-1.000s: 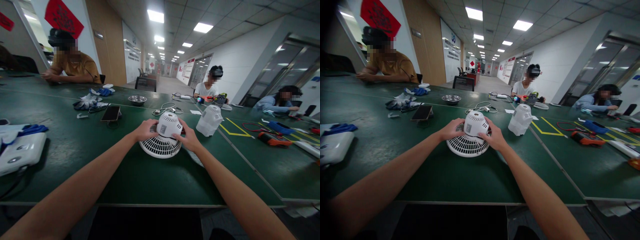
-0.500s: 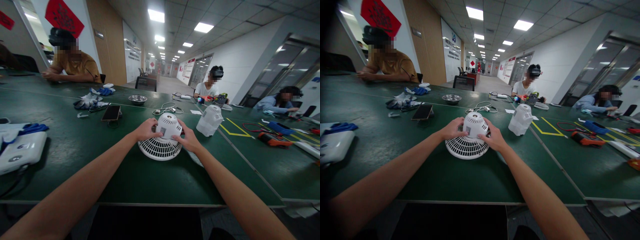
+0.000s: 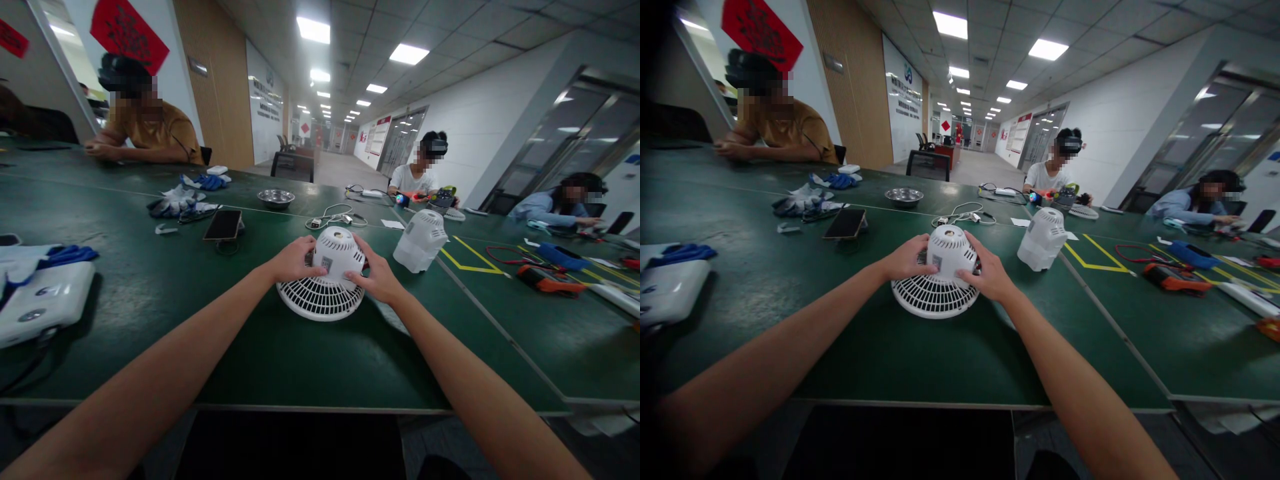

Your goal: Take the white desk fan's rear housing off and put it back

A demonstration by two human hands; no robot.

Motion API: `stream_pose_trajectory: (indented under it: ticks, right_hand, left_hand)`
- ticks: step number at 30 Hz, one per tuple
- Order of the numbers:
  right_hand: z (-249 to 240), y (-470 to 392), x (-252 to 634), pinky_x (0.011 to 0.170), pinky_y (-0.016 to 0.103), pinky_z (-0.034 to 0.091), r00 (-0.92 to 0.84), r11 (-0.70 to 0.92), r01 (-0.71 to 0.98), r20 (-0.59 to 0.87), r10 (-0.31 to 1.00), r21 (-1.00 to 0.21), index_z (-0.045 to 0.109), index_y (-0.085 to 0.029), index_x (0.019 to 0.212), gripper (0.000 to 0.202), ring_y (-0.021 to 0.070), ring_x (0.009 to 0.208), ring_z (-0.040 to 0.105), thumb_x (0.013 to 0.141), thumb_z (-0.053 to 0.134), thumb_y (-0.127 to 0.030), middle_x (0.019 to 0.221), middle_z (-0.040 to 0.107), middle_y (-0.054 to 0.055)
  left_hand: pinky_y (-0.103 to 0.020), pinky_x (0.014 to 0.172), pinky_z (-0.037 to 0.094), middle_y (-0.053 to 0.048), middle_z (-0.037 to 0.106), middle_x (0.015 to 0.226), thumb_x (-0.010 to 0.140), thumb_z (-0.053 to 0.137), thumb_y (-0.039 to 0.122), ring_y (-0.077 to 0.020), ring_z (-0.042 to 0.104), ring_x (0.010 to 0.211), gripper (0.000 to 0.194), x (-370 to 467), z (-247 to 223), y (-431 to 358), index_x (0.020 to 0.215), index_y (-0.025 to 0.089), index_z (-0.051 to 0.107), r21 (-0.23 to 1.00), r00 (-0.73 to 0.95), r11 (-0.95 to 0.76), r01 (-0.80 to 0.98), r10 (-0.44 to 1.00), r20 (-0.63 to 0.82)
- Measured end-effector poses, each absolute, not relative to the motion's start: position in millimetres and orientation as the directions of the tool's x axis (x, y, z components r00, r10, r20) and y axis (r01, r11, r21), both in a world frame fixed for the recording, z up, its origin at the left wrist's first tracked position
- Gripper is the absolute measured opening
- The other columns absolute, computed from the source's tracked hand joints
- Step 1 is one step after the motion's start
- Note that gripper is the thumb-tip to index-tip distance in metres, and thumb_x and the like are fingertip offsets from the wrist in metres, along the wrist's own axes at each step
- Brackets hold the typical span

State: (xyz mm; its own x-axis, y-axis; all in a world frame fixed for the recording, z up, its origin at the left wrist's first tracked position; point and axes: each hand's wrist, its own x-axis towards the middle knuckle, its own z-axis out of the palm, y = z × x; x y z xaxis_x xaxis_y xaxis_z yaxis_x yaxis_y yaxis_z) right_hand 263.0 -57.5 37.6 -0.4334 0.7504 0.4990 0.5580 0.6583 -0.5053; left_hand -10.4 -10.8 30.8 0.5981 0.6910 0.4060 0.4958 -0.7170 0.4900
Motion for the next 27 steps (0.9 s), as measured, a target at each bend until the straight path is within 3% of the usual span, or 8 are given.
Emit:
stream_pose_trajectory:
  ticks: [10, 20, 27]
  right_hand:
    - [40.5, -61.2, 257.7, 0.102, 0.061, 0.05, -0.396, 0.628, 0.578, 0.494, 0.774, -0.521, 0.026, -0.034, 0.16, 0.094, 0.038, 0.13, 0.056, 0.08, 0.076, -0.044, 0.156, 0.046, 0.01]
    - [38.6, -61.7, 257.8, 0.1, 0.064, 0.052, -0.392, 0.624, 0.589, 0.493, 0.776, -0.513, 0.024, -0.035, 0.16, 0.096, 0.0387, 0.129, 0.057, 0.08, 0.077, -0.044, 0.155, 0.049, 0.01]
    - [40.2, -60.7, 258.0, 0.107, 0.065, 0.046, -0.422, 0.653, 0.638, 0.523, 0.74, -0.409, 0.022, -0.034, 0.16, 0.099, 0.0393, 0.131, 0.056, 0.079, 0.077, -0.047, 0.154, 0.049, 0.009]
  left_hand:
    - [-0.05, 0.099, 0.043, -0.014, 0.061, 0.121, 0.074, 0.073, 0.058, -0.0338, 0.057, 0.111, 0.06, -8.1, 32.9, -13.6, 0.12, 0.019, 0.07, 0.513, 0.574, -0.699, 0.499, 0.709, 0.409]
    - [-0.05, 0.098, 0.044, -0.015, 0.059, 0.12, 0.076, 0.071, 0.06, -0.0333, 0.056, 0.11, 0.062, -8.7, 32.9, -13.4, 0.12, 0.016, 0.068, 0.438, 0.604, -0.722, 0.536, 0.69, 0.399]
    - [-0.053, 0.1, 0.043, -0.014, 0.06, 0.124, 0.07, 0.077, 0.061, -0.0366, 0.055, 0.114, 0.068, -10.4, 31.9, -11.7, 0.123, 0.02, 0.069, 0.439, 0.589, -0.704, 0.558, 0.709, 0.388]
